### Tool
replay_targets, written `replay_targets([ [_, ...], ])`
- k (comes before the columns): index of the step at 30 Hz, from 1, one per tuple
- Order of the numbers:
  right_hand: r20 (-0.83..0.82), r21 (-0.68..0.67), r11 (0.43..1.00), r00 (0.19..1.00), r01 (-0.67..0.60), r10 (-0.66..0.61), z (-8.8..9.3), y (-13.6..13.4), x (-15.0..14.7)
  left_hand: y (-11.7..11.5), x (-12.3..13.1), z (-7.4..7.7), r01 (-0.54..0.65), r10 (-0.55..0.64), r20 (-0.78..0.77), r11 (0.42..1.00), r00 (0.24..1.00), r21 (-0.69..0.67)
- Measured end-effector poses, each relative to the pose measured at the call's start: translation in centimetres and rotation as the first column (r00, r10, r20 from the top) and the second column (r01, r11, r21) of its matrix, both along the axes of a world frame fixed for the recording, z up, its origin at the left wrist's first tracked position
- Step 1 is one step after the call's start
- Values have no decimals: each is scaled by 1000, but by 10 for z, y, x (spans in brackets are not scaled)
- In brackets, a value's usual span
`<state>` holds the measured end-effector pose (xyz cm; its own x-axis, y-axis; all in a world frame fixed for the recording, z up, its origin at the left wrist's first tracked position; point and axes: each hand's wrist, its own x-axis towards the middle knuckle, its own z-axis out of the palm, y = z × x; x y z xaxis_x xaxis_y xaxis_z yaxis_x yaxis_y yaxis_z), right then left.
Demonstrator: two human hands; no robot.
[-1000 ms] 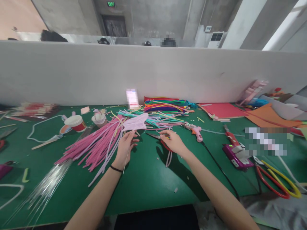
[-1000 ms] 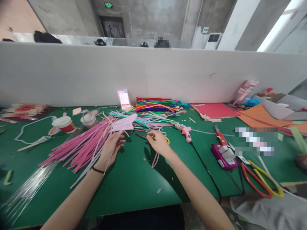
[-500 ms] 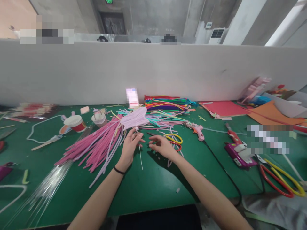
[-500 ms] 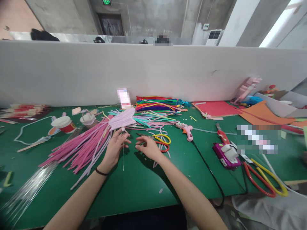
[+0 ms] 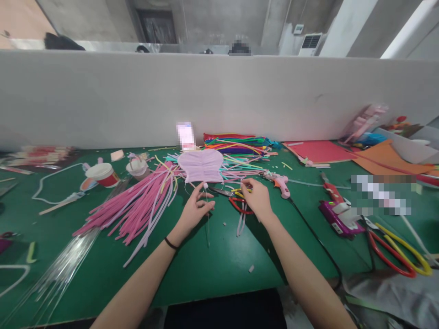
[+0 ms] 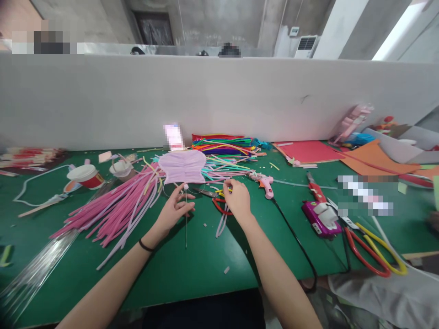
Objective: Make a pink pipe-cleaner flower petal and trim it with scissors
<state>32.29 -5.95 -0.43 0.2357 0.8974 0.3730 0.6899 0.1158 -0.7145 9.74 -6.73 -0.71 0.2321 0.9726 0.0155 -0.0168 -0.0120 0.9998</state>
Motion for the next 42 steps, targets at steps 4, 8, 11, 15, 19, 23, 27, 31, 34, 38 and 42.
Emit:
replay_targets([
  [4, -563, -100, 964, 813, -248, 150, 7, -3, -12, -2, 0, 0, 66, -66, -7, 998, 998, -1],
  [8, -770, -81, 914, 607, -397, 196, 16, -9, -28, -4, -1, 2, 107, -107, 25, 994, 994, -5],
  [11, -781, -28, 920, 583, -392, 224, 19, -11, -34, -6, -1, 3, 141, -140, 83, 990, 987, -12],
  [15, -775, 9, 956, 602, -293, 192, 18, -11, -34, -8, -2, 8, 183, -175, 161, 982, 971, -40],
  [19, -836, 19, 957, 521, -288, 173, 15, -9, -34, -12, -2, 14, 243, -219, 235, 967, 947, -79],
  [23, -897, 56, 918, 384, -392, 219, 12, -12, -37, -13, 0, 17, 237, -213, 205, 966, 955, -102],
  [27, -884, 42, 910, 409, -413, 227, 9, -15, -41, -8, -1, 12, 9, 12, 177, 993, 984, -121],
  [31, -859, 42, 904, 447, -425, 250, 5, -15, -42, -3, -4, 8, -91, 106, 118, 988, 987, -124],
  [34, -851, 55, 903, 453, -426, 265, 5, -14, -42, -3, -3, 10, -109, 126, 142, 987, 982, -117],
  [38, -850, 49, 905, 459, -422, 260, 6, -14, -42, -6, -2, 14, -98, 117, 206, 990, 971, -103],
  [42, -863, -7, 922, 468, -387, 190, 6, -14, -43, -6, -2, 15, -75, 98, 214, 991, 972, -112],
])
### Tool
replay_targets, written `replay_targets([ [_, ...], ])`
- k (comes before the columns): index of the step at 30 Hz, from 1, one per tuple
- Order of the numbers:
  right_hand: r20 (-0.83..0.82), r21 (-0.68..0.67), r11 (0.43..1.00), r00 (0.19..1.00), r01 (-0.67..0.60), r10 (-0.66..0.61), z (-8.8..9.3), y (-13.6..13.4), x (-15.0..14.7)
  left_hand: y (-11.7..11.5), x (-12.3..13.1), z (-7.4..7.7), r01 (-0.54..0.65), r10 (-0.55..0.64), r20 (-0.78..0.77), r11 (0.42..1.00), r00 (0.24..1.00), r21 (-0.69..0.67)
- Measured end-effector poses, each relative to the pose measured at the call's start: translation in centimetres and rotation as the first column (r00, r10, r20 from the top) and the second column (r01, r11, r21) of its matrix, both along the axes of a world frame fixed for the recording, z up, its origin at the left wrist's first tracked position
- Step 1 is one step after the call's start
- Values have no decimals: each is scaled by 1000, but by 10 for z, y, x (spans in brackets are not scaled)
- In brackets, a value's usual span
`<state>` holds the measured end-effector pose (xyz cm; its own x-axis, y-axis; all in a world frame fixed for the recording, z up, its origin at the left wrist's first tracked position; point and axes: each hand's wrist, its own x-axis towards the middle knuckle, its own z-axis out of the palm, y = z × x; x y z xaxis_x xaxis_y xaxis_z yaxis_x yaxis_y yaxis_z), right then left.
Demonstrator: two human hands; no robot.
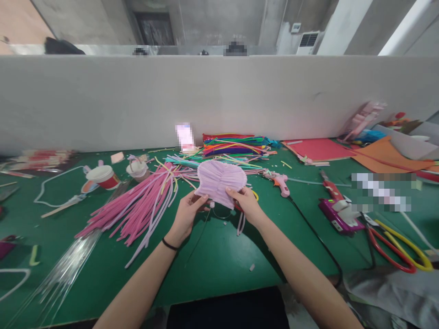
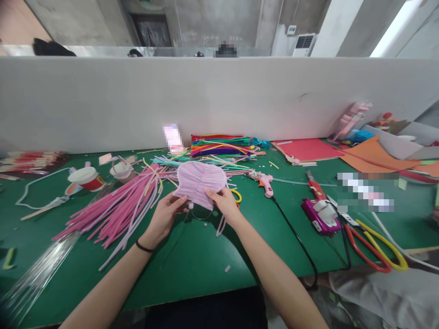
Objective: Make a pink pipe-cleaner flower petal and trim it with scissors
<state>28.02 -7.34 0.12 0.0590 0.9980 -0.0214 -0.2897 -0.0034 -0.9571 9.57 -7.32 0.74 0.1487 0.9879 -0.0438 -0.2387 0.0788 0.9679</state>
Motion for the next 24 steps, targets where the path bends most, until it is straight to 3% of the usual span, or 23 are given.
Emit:
replay_targets([
  [5, -27, -56, 998, 1000, 10, -12, 1, 0, 1, 3, -3, 1, 46, -42, 53, 997, 998, -66],
  [10, 16, -6, 995, 995, -95, 96, 1, -1, 2, 8, -12, 1, 89, -76, 91, 985, 993, -147],
  [15, 22, -21, 995, 995, -94, 94, -3, 0, 2, 9, -13, -1, 99, -100, -8, 990, 995, -97],
  [20, 64, -60, 998, 997, -37, 41, -4, 1, 2, 9, -12, -1, 40, -36, -116, 999, 993, 35],
  [24, 57, -19, 995, 993, -100, 101, -5, 0, 1, 7, -11, 2, 63, -62, -113, 998, 992, 4],
])
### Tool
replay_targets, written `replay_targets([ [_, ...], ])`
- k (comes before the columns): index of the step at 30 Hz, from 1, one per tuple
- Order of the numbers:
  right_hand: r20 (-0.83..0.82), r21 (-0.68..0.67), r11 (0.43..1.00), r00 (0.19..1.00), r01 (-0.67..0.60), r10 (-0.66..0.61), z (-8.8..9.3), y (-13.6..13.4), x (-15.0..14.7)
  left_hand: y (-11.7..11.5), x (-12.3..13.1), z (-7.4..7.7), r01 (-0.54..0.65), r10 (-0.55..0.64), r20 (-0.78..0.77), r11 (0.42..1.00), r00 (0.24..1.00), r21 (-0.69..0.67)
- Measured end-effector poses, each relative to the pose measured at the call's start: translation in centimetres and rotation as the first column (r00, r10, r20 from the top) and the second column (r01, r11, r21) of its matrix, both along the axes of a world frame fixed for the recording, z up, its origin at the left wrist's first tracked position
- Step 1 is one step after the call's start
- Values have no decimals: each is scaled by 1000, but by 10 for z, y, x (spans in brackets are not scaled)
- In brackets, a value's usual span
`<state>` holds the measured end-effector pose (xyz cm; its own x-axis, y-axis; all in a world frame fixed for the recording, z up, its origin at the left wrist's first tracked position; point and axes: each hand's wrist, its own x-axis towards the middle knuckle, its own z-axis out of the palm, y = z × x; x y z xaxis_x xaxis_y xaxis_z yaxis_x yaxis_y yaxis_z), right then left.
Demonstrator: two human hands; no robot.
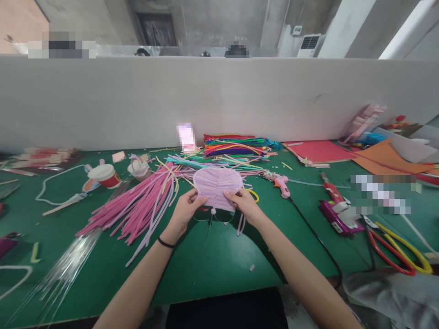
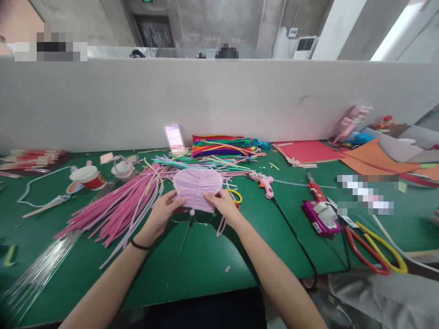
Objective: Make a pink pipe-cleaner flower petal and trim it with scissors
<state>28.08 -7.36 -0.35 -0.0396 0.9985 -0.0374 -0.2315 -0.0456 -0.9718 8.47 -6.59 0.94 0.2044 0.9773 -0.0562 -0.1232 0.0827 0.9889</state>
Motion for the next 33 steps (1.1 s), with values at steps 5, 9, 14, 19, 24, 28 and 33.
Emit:
replay_targets([
  [5, 8, -4, 998, 998, -60, 60, -5, 0, -2, -3, 3, 0, 21, -20, 14, 998, 1000, -62],
  [9, -19, -40, 998, 999, -43, 43, -10, 2, -4, -3, 3, -2, 17, -17, 7, 998, 1000, -57],
  [14, -44, -36, 999, 999, -31, 30, -14, 3, -5, -4, 3, -2, 7, -6, 25, 997, 1000, -71],
  [19, 3, -28, 1000, 1000, -9, 9, -16, 4, -6, -3, 3, -2, 35, -35, 1, 998, 999, -45],
  [24, 138, 30, 992, 983, 121, -124, -14, 5, -4, 10, -16, -6, -19, 206, -484, 931, 851, 364],
  [28, 222, 89, 982, 958, 166, -182, -14, 8, 1, 24, -41, -14, -5, 532, -715, 804, 453, 595],
  [33, 398, 199, 968, 890, 153, -223, -23, 13, 5, 31, -60, -22, 72, 612, -790, 787, 43, 613],
])
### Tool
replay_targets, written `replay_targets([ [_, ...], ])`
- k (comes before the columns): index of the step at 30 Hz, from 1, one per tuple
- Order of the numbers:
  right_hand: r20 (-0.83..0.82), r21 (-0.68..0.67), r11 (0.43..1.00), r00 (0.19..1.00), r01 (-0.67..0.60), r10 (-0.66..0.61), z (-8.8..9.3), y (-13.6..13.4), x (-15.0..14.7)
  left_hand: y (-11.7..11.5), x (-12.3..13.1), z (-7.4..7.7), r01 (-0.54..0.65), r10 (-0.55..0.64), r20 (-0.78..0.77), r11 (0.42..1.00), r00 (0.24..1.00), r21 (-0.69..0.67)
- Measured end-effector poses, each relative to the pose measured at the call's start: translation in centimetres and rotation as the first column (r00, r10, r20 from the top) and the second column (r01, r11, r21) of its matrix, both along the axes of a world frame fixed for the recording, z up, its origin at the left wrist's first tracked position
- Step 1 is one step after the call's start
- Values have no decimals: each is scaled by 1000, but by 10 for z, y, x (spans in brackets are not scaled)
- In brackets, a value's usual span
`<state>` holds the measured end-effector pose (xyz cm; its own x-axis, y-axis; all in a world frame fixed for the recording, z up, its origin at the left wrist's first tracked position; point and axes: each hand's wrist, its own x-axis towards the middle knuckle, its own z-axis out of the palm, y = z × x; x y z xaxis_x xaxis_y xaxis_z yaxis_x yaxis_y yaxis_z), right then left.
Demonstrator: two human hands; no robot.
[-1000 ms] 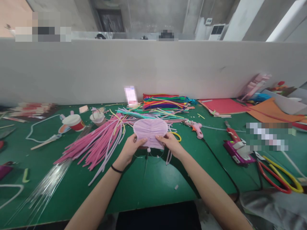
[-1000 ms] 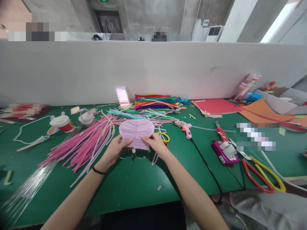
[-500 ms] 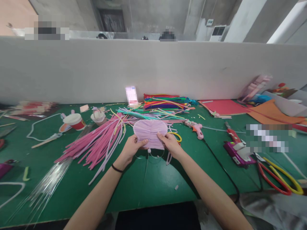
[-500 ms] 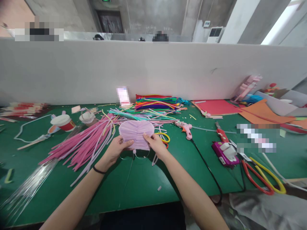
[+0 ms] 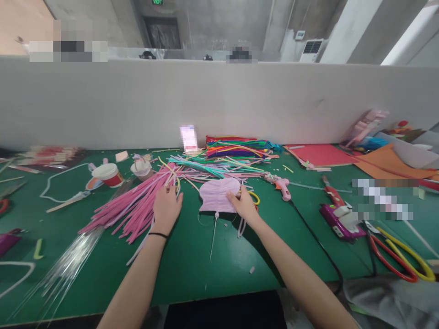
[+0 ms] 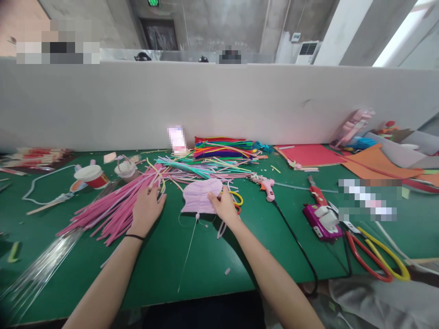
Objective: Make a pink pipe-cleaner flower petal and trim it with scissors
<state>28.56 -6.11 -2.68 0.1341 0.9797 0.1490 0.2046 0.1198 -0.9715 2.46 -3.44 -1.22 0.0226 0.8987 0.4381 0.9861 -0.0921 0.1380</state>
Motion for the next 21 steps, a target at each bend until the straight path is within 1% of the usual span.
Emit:
replay_targets([
  [3, 88, 43, 999, 996, -9, 5, -2, -1, 0, -2, -2, 0, -78, 79, -78, 997, 994, 14],
  [7, 191, 89, 996, 982, -27, 10, 1, -2, -1, -5, 0, 1, -122, 118, -133, 992, 984, -16],
  [11, 362, 118, 993, 930, 28, -70, 5, -2, 1, -5, 0, 1, -200, 195, -184, 980, 964, -9],
  [13, 425, 138, 988, 898, 63, -117, 4, -2, 2, -3, -3, 3, -243, 235, -188, 970, 954, -21],
  [15, 440, 175, 981, 884, 86, -156, 1, -1, 3, 0, -8, 4, -265, 254, -183, 963, 950, -41],
  [21, 472, 338, 937, 844, 92, -253, -6, 1, 6, 7, -23, 6, -275, 262, -110, 953, 959, -129],
])
